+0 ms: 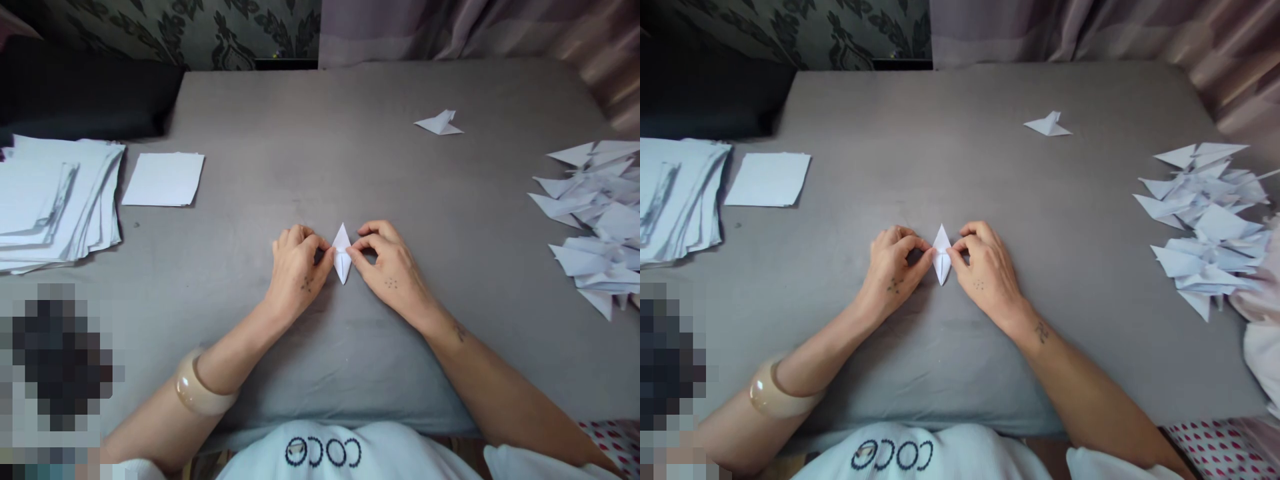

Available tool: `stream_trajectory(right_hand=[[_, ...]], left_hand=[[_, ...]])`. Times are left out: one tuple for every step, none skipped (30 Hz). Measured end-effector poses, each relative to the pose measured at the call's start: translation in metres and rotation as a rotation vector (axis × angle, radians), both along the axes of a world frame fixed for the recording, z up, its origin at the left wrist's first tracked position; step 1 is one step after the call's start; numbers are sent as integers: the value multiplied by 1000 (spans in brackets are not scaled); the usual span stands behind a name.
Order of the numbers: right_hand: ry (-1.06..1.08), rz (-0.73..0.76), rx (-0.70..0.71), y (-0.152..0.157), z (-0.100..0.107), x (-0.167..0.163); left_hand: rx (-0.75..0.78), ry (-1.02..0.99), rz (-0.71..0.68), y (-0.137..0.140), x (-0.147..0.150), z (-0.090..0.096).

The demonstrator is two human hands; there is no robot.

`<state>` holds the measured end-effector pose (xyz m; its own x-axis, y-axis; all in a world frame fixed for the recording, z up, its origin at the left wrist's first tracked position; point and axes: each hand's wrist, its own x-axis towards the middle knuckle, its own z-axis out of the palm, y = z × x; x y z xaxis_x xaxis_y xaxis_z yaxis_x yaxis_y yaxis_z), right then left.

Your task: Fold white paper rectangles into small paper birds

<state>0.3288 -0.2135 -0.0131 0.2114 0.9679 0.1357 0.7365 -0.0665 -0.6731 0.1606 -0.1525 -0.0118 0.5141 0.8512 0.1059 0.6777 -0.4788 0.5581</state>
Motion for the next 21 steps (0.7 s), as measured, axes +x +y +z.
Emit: stream_trajectory(right_hand=[[2, -3, -3, 0, 0, 1], [6, -12, -7, 0, 0, 1], [15, -21, -13, 1, 1, 2], [27, -27, -23, 1, 1, 4], [41, -31, -37, 2, 1, 5], [57, -31, -50, 2, 1, 6], [75, -28, -61, 2, 1, 8], [92, -22, -70, 3, 2, 9], [107, -16, -75, 3, 2, 10], [121, -14, -76, 3, 2, 11], [133, -14, -75, 3, 2, 12], [140, -14, -69, 4, 2, 12], [144, -13, -61, 4, 1, 13], [149, -11, -50, 4, 1, 13], [162, -15, -35, 4, -1, 14], [188, -27, -15, 4, -2, 15], [227, -48, 9, 4, -4, 15], [274, -78, 34, 4, -5, 16], [314, -109, 60, 3, -7, 16], [334, -131, 88, 2, -7, 15], [323, -131, 114, 0, -8, 13]], left_hand=[[-8, 7, 6, 0, 0, 1], [-15, 12, 11, -1, 0, 2], [-20, 15, 15, -1, 0, 3], [-19, 18, 11, -2, 0, 3], [-9, 20, 1, -2, 0, 4], [12, 24, -20, -3, 1, 4], [44, 32, -49, -4, 1, 4], [82, 42, -85, -4, 2, 4], [124, 54, -126, -4, 3, 3], [167, 68, -167, -5, 3, 3], [206, 84, -207, -5, 3, 3], [241, 98, -242, -4, 4, 2], [271, 110, -272, -4, 4, 2], [296, 121, -298, -4, 3, 2], [318, 133, -319, -3, 3, 2], [338, 145, -335, -3, 2, 3], [354, 155, -350, -3, 1, 3], [368, 163, -361, -3, 0, 3], [380, 169, -370, -4, -1, 4], [390, 174, -377, -4, -3, 4], [397, 180, -382, -5, -4, 4]])
